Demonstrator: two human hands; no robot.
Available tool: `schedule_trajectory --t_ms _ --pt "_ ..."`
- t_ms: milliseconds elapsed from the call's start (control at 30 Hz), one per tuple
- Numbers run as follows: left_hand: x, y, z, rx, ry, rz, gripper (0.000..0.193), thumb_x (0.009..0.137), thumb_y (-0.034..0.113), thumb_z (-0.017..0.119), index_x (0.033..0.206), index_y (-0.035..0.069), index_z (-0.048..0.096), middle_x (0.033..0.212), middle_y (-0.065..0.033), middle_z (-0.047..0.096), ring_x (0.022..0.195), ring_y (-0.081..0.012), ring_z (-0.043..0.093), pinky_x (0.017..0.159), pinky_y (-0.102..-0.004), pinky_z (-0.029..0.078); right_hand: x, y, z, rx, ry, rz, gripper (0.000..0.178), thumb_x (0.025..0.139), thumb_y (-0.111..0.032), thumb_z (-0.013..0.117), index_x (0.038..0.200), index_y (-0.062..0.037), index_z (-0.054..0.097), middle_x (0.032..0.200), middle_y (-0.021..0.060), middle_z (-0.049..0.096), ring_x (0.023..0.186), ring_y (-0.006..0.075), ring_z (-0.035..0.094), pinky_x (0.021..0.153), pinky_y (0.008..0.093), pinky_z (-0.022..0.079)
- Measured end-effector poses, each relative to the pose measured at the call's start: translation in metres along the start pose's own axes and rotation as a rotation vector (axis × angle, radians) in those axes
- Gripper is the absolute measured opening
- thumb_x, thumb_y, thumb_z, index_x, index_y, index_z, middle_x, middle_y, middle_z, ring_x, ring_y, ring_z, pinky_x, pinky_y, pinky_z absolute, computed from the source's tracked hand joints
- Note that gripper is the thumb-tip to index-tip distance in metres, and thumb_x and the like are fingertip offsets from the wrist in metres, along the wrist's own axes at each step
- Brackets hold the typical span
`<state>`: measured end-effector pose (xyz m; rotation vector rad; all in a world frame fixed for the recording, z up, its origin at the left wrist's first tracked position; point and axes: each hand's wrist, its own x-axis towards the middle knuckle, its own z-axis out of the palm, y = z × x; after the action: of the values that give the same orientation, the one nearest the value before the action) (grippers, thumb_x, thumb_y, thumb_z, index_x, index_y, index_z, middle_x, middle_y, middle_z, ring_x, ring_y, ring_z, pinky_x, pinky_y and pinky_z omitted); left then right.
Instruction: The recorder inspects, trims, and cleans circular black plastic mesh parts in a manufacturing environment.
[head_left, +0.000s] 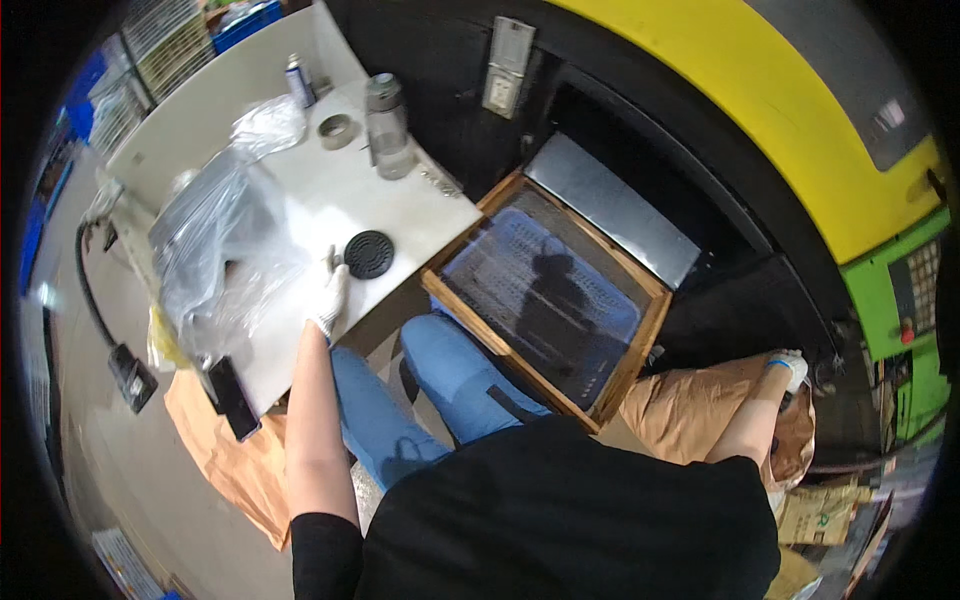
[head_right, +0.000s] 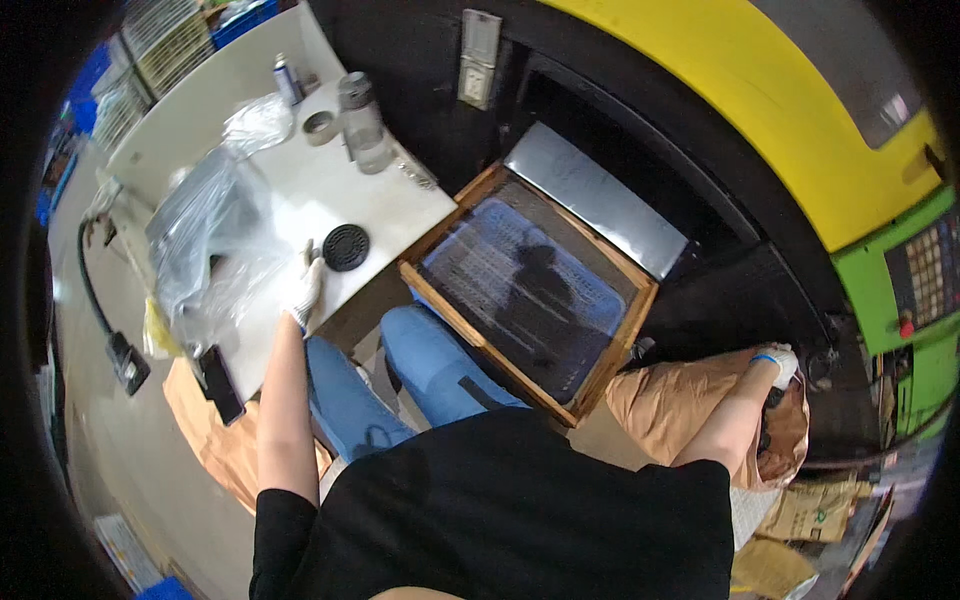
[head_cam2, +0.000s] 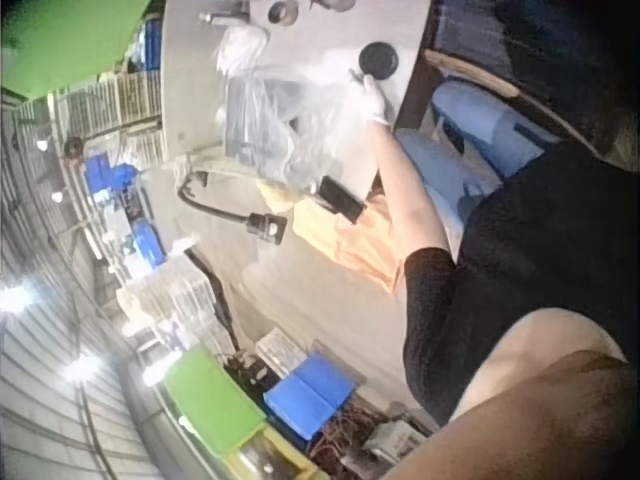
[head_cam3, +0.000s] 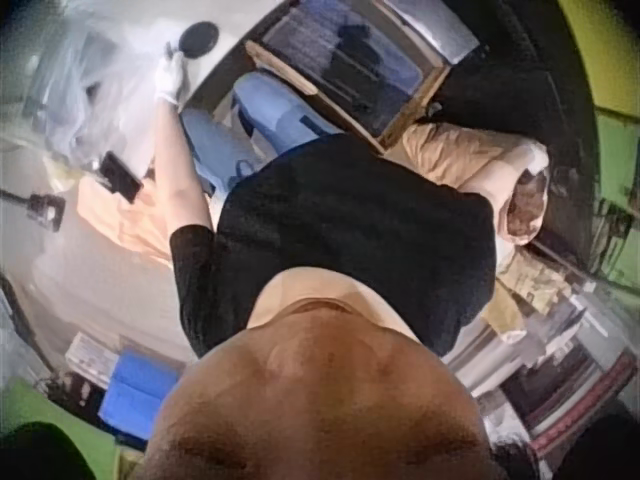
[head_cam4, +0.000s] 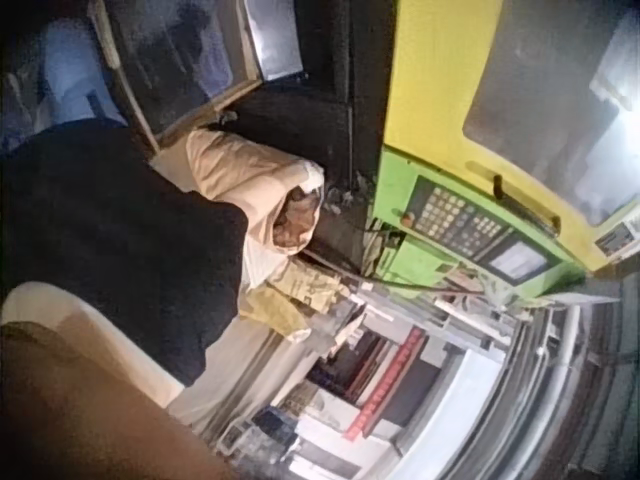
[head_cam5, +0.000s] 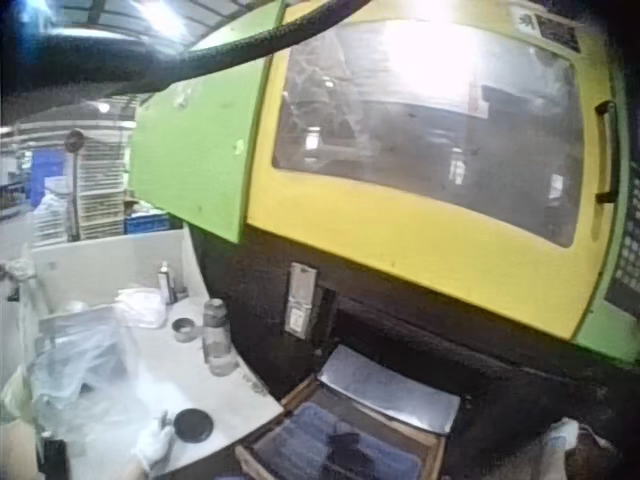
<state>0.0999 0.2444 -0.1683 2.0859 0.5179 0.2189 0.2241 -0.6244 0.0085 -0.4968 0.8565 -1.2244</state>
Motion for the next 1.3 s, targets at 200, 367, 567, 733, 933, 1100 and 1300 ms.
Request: schedule_trajectory --t_ms 200,367,567,733,933,1100,1300 --pt "-0.010 -0.005 0.006 -0.133 0.090 -0.027 0.062 0.092 0.016 0.048 0.149 0.003 0.028 0.141 -0.0247 0.045 0.128 -0.0307 0.045 0.108 -0.0366 0.034 -0.109 0.084 -0.017 -0.525 -0.659 -0.377 0.019 0.095 -0.017 0.051 0.105 -0.0021 0.057 0.079 0.0081 0.057 0.058 0.0148 0.048 0.049 0.0299 0.040" --pt "-0.017 0.019 0.012 -0.278 0.151 -0.076 0.081 0.087 0.028 0.063 0.148 -0.006 0.022 0.144 -0.0303 0.038 0.137 -0.0333 0.037 0.113 -0.0382 0.029 -0.190 0.206 -0.121 -1.302 -1.314 0.486 0.035 0.098 -0.030 0.043 0.078 -0.0050 0.058 0.065 0.0073 0.060 0.048 0.0172 0.051 0.043 0.0323 0.040" --pt "-0.036 0.065 0.005 0.324 0.083 -0.084 0.100 0.072 0.041 0.074 0.148 -0.001 0.025 0.141 -0.0310 0.040 0.133 -0.0416 0.040 0.111 -0.0399 0.034 -0.240 0.277 -0.268 -1.685 -1.406 0.409 0.041 0.090 -0.034 0.048 0.093 0.0039 0.064 0.085 0.0187 0.066 0.072 0.0316 0.060 0.069 0.0407 0.047" --pt "-0.013 0.098 0.008 0.791 -0.074 -0.019 0.100 0.064 0.039 0.076 0.148 0.016 0.027 0.147 -0.0246 0.032 0.134 -0.0430 0.033 0.111 -0.0467 0.032 -0.246 0.304 -0.273 -1.829 -1.355 0.170 0.046 0.084 -0.025 0.053 0.110 0.0127 0.061 0.105 0.0232 0.065 0.095 0.0348 0.061 0.087 0.0425 0.044" --pt "0.028 0.122 0.020 0.863 -0.435 -0.116 0.105 0.061 0.036 0.081 0.149 0.029 0.025 0.149 -0.0196 0.031 0.129 -0.0424 0.041 0.104 -0.0467 0.043 -0.226 0.322 -0.264 -1.861 -1.239 0.451 0.037 0.083 -0.025 0.055 0.092 0.0096 0.066 0.075 0.0162 0.061 0.068 0.0315 0.059 0.066 0.0454 0.046" --pt "0.036 0.133 0.020 0.865 -0.459 -0.174 0.088 0.064 0.034 0.082 0.141 0.027 0.040 0.139 -0.0156 0.041 0.124 -0.0386 0.046 0.098 -0.0482 0.047 -0.215 0.330 -0.283 -1.895 -1.388 -0.007 0.041 0.085 -0.028 0.052 0.095 0.0098 0.064 0.081 0.0203 0.061 0.074 0.0345 0.059 0.068 0.0454 0.045" --pt "0.030 0.134 0.011 0.859 -0.392 -0.256 0.089 0.062 0.038 0.082 0.141 0.026 0.041 0.138 -0.0145 0.042 0.123 -0.0380 0.047 0.097 -0.0482 0.048 -0.218 0.325 -0.276 -1.949 -1.454 0.071 0.053 0.088 -0.038 0.050 0.107 0.0100 0.061 0.103 0.0248 0.057 0.096 0.0391 0.054 0.082 0.0469 0.042"
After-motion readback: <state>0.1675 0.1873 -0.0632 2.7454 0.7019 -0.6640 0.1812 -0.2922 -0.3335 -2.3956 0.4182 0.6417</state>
